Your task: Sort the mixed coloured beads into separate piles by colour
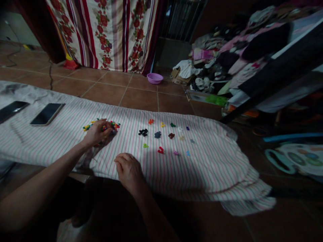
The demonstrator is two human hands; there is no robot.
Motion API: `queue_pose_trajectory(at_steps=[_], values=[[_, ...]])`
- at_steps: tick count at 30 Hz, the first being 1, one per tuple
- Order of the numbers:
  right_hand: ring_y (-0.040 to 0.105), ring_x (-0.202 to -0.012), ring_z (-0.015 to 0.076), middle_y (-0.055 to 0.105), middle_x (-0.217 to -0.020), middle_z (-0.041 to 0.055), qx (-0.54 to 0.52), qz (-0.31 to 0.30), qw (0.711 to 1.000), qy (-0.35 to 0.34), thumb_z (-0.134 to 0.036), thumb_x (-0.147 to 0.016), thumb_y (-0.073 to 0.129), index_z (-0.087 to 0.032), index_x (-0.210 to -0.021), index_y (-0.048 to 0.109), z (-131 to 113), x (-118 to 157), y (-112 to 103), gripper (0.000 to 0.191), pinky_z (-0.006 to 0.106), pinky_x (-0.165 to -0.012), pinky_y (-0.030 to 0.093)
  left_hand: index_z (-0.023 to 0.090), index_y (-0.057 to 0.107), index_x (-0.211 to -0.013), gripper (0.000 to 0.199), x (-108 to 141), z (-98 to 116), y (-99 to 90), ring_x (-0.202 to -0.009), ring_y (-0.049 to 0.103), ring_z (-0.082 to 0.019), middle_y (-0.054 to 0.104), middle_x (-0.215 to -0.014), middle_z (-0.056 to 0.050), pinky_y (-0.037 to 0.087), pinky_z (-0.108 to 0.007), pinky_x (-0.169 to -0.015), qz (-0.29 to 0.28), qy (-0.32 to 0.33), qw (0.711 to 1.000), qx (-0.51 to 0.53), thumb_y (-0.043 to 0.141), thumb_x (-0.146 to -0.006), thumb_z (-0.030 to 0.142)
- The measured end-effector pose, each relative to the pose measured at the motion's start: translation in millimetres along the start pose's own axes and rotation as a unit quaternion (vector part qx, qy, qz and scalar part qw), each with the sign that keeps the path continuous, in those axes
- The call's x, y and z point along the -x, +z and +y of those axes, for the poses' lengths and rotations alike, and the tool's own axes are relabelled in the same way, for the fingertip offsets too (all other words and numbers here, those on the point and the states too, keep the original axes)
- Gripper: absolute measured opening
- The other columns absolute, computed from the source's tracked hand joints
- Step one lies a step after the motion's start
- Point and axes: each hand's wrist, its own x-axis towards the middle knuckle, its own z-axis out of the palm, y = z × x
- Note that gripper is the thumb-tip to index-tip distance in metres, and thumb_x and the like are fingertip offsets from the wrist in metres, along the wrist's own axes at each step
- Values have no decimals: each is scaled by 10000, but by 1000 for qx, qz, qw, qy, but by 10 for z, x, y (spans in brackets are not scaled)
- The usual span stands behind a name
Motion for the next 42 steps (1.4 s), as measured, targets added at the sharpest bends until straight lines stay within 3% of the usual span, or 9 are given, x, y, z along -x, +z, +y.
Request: queue_pose_trajectory(at_steps=[6, 13, 18, 26, 32, 37, 42], values=[[628, -954, 180, 686, -978, 56, 3, -9, 1000, 10, -123, -904, 490, -221, -947, 670, -38, -8, -35, 209, 326, -875, 521, 202, 578, -797, 158, -56, 344, 236, -744, 644, -154, 686, -797, -23, 515, -295, -735, -32, -65, 992, 105, 553, -789, 358], [619, -915, 179, 676, -951, 48, 28, -38, 999, 22, -116, -889, 509, -213, -910, 666, -50, -25, -43, 185, 309, -852, 507, 205, 550, -780, 78, -10, 778, 746, -653, 576, -121, 610, -697, 26, 469, -264, -660, -59, -72, 980, 176, 572, -768, 279], [601, -901, 179, 641, -926, 47, 54, -63, 995, 55, -82, -849, 501, -203, -874, 645, -89, -38, -96, 190, 288, -796, 487, 202, 559, -790, 59, 26, 974, 930, -642, 532, -113, 574, -682, 39, 422, -256, -643, -91, -85, 977, 176, 589, -776, 250], [598, -920, 182, 639, -967, 55, 42, -72, 993, 82, -87, -837, 506, -193, -930, 636, -122, -50, -130, 192, 290, -800, 477, 196, 579, -733, 105, -33, 958, 967, -684, 536, -122, 582, -702, 24, 413, -261, -686, -101, -72, 982, 145, 635, -794, 261], [598, -910, 177, 633, -953, 49, 47, -69, 993, 81, -97, -843, 513, -199, -922, 634, -97, -37, -108, 177, 287, -796, 478, 192, 643, -803, 38, -44, 944, 989, -743, 589, -141, 649, -789, -9, 451, -271, -730, -81, -78, 984, 140, 613, -789, 210], [598, -948, 180, 640, -984, 50, 42, -74, 994, 62, -105, -872, 513, -199, -952, 647, -105, -40, -117, 182, 295, -833, 478, 181, 673, -926, 186, -26, 932, 969, -765, 625, -142, 694, -832, -26, 485, -270, -755, -77, -112, 973, 189, 518, -823, 190], [605, -912, 174, 649, -944, 45, 38, -81, 994, 55, -126, -893, 528, -195, -928, 670, -108, -40, -135, 161, 299, -835, 491, 165, 691, -911, 284, 20, 907, 861, -752, 640, -143, 709, -809, -31, 509, -283, -779, -80, -126, 965, 215, 427, -808, 146]])
